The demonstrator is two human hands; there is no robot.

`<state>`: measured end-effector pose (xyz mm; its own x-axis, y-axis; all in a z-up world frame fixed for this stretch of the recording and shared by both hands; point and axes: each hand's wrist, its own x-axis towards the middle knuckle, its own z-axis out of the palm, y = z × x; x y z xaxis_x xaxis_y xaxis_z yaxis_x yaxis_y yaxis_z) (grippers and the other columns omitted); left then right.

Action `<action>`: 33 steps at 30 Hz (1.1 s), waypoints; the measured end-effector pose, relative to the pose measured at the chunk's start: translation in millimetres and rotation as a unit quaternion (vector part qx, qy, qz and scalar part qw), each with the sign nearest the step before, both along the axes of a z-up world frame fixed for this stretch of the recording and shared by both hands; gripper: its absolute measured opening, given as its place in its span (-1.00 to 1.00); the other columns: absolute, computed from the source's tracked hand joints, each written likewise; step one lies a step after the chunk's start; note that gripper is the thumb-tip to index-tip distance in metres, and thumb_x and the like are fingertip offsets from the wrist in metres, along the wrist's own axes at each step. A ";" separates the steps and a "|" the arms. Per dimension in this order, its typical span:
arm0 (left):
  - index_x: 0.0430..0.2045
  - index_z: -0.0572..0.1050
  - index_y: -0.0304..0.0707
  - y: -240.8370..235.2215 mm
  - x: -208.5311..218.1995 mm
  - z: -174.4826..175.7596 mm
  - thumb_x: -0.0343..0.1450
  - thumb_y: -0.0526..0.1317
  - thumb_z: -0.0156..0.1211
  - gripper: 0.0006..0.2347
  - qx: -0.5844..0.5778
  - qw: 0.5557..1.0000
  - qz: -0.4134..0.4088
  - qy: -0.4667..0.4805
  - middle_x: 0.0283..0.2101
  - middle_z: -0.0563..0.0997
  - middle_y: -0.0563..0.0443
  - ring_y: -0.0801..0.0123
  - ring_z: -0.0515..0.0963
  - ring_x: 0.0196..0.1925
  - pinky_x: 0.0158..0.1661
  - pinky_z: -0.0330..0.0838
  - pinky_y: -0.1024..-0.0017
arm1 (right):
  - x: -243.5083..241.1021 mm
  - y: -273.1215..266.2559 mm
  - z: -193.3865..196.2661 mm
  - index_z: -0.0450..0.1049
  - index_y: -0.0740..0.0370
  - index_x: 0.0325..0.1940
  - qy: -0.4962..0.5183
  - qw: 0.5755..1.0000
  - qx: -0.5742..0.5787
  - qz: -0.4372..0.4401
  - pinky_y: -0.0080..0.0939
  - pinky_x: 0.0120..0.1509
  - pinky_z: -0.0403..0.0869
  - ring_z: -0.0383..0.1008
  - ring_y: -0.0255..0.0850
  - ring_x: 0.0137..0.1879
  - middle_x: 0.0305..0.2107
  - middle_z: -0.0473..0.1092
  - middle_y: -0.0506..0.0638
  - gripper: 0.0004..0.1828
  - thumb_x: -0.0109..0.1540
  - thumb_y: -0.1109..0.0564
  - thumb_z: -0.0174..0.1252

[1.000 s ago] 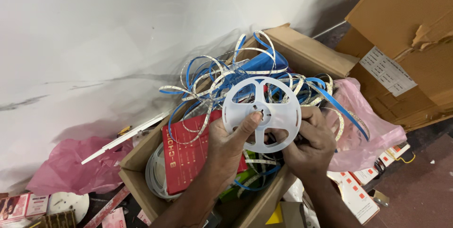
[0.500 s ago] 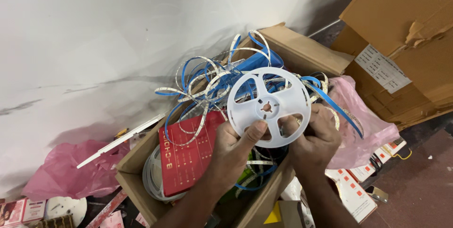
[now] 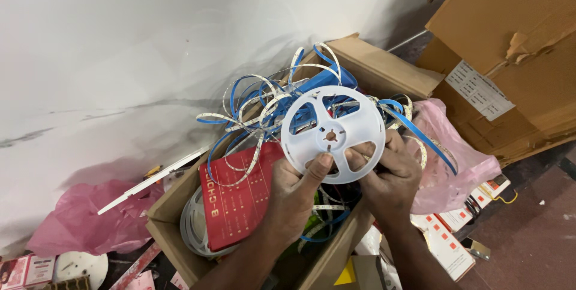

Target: The person unwinds a white LED strip from a plastic reel and moves blue and white wires aside inside a cardboard box full of electrical components.

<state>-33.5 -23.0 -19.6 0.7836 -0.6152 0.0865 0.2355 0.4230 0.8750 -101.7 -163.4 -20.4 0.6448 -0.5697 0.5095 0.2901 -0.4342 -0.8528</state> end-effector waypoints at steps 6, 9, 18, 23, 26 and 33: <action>-0.08 0.57 -0.46 -9.7 -5.7 0.9 0.51 -0.11 0.21 -0.69 -0.029 0.998 0.051 0.007 -0.15 0.68 0.00 0.52 0.58 -0.10 -0.06 0.46 0.53 | 1.5 -0.7 15.6 0.60 0.30 -0.01 -0.013 0.995 -0.070 0.073 -0.28 0.09 0.44 0.50 -0.23 -0.01 -0.15 0.50 0.00 -0.81 0.29 0.25 0.25; -0.06 0.56 -0.43 -11.7 -4.0 3.1 0.51 -0.09 0.19 -0.68 -0.050 0.995 0.078 0.031 -0.12 0.66 0.02 0.49 0.58 -0.09 -0.07 0.47 0.48 | -5.4 -2.6 24.2 0.48 0.40 0.15 -0.006 0.981 -0.004 0.192 -0.25 0.11 0.36 0.39 -0.19 0.04 -0.07 0.42 0.06 -0.63 0.24 0.27 0.14; -0.01 0.56 -0.48 -9.6 -11.9 8.9 0.51 -0.16 0.24 -0.69 -0.050 0.997 0.051 0.025 -0.06 0.63 -0.06 0.44 0.56 -0.02 0.01 0.45 0.43 | 10.6 31.3 -3.0 0.55 0.39 0.09 0.003 0.971 0.237 0.027 -0.45 -0.29 0.36 0.38 -0.44 -0.35 -0.32 0.53 -0.10 -0.66 0.28 0.16 0.22; -0.10 0.58 -0.49 22.2 31.3 23.7 0.36 -0.18 0.31 -0.67 -0.052 0.997 -0.005 0.051 -0.21 0.71 -0.13 0.36 0.68 -0.23 -0.13 0.61 0.41 | 23.0 -19.8 14.6 0.66 0.37 -0.06 0.128 0.966 0.134 0.178 -0.39 -0.25 0.42 0.45 -0.41 -0.34 -0.41 0.56 -0.06 -0.76 0.24 0.21 0.22; -0.15 0.61 -0.57 31.7 45.0 21.7 0.35 -0.19 0.39 -0.67 0.054 0.997 -0.049 0.035 -0.30 0.71 -0.14 0.37 0.67 -0.37 -0.34 0.59 0.43 | 30.5 -52.0 28.8 0.66 0.34 -0.14 0.194 0.935 0.070 0.287 -0.36 -0.17 0.50 0.51 -0.40 -0.30 -0.41 0.59 -0.08 -0.78 0.22 0.21 0.18; -0.22 0.59 -0.45 36.7 44.6 18.4 0.25 -0.23 0.44 -0.69 0.137 0.979 -0.110 0.107 -0.39 0.69 -0.14 0.39 0.65 -0.51 -0.58 0.52 0.50 | 40.0 -50.2 51.8 0.65 0.30 -0.21 0.332 0.866 -0.020 0.373 -0.32 -0.17 0.51 0.51 -0.42 -0.29 -0.43 0.60 -0.11 -0.80 0.23 0.15 0.17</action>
<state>11.1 13.7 -1.2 0.6113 -0.7487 -0.2563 0.4850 0.0985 0.8689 -61.6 -213.6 31.4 0.9844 0.1409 -0.1054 -0.0462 -0.3707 -0.9276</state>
